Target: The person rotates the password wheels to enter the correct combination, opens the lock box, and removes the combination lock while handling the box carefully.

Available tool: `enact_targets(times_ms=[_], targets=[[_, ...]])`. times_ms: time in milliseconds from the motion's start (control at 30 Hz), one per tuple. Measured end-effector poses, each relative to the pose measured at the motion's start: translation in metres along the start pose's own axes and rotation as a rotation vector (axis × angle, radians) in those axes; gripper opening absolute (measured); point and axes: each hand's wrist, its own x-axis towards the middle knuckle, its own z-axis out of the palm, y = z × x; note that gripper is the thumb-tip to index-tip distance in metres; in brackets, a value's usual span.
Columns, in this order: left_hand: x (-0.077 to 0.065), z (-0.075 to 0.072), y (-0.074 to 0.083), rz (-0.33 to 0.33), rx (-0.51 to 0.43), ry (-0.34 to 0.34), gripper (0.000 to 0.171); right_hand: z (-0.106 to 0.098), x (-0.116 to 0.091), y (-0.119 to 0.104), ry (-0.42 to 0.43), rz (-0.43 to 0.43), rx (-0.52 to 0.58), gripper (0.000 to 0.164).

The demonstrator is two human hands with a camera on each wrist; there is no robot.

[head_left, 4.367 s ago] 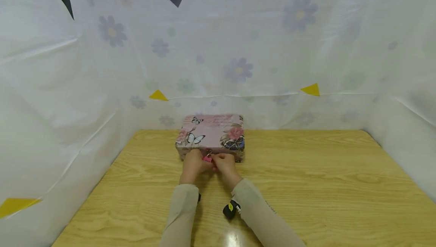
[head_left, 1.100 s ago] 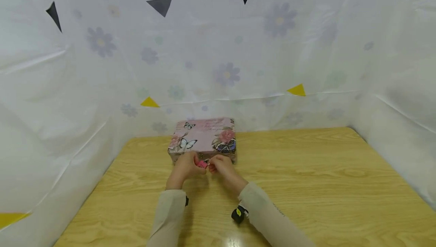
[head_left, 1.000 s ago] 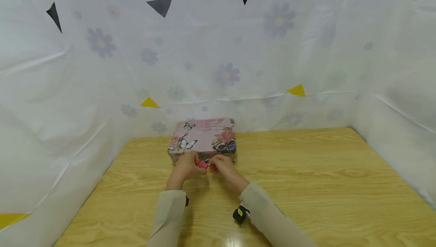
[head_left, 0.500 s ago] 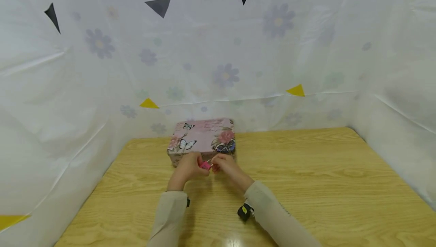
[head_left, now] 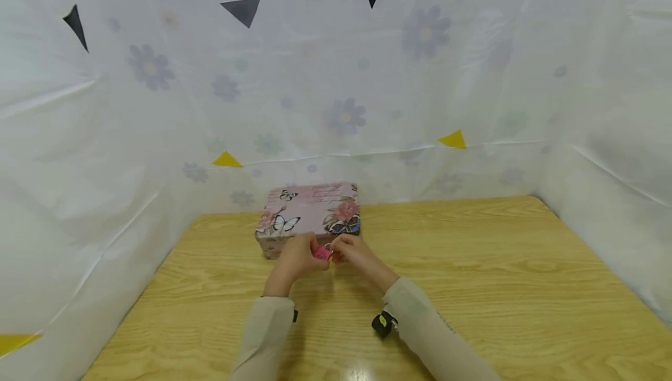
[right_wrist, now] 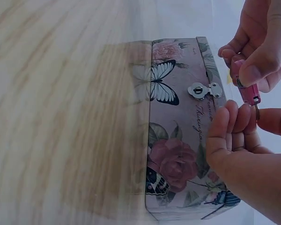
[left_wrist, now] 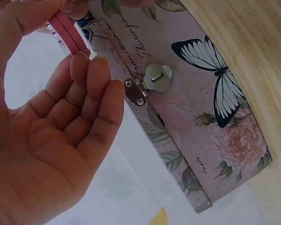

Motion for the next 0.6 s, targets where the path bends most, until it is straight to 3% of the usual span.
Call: enact_targets(times_ms=[167,400,600], targets=[[0.002,0.006,0.002,-0.008,-0.008,0.072,0.032,0.0,-0.005,-0.004,0.078,0.005,-0.028,0.024],[0.002,0.015,0.007,-0.047,-0.013,0.173,0.034,0.004,-0.014,-0.009,0.135,0.041,0.063,0.023],[0.004,0.023,0.016,-0.082,-0.004,0.202,0.032,0.004,-0.021,-0.015,0.21,0.032,0.105,0.019]])
